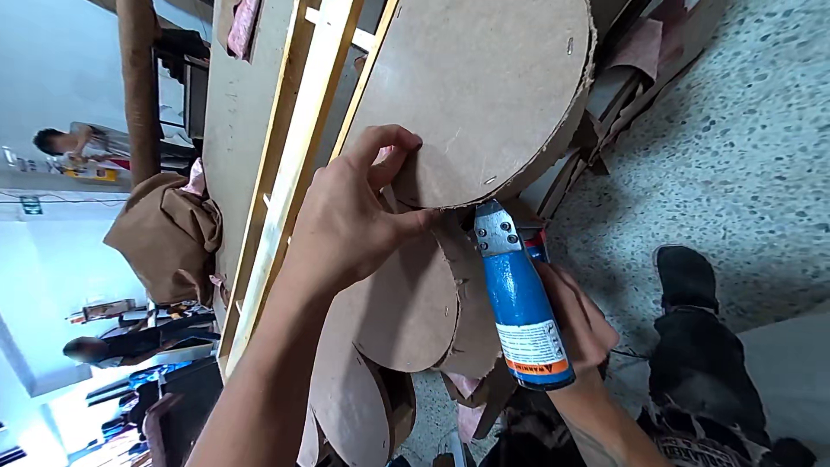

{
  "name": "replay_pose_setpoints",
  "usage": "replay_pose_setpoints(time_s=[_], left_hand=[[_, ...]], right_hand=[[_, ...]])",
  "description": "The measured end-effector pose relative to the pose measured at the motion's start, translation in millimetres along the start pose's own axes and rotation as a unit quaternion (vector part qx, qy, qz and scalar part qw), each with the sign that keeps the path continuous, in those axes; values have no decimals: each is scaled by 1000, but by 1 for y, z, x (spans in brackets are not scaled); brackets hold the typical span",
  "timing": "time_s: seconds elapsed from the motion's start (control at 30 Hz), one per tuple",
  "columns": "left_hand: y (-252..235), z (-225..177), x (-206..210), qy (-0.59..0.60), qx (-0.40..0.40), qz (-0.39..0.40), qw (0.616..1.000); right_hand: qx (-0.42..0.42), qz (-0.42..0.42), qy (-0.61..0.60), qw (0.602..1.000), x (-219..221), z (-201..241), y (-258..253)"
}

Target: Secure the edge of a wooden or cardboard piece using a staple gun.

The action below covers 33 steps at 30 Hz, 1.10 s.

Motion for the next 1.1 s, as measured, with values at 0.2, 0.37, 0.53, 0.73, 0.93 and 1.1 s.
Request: replay_pose_setpoints(time_s=[0.2,0.37,0.53,0.73,0.93,1.1], left_hand=[[6,8,10,38,46,-54,997],[8,16,38,44,179,-169,968],[15,18,34,142,213,-192,947],[14,21,36,151,222,-151,951],[15,21,38,164,229,-151,947],[16,19,38,142,232,-155,950]], right_hand=[[15,8,-22,1000,-9,11,-19],[35,0,28,999,-9,19,-28],[17,30,-3,999,11,9,-2],[59,41,-22,997,13,21,-18],[39,51,0,998,17,21,-14],[43,56,1,997,18,30,-21]])
Point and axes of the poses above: each hand's wrist, its own y-axis away from the middle knuckle, its own x-axis out of the palm, z = x × y, the point moved 8 cm from there along -y, towards the middle knuckle, and after that the axes turned 12 degrees about z, right-handed, at the moved point
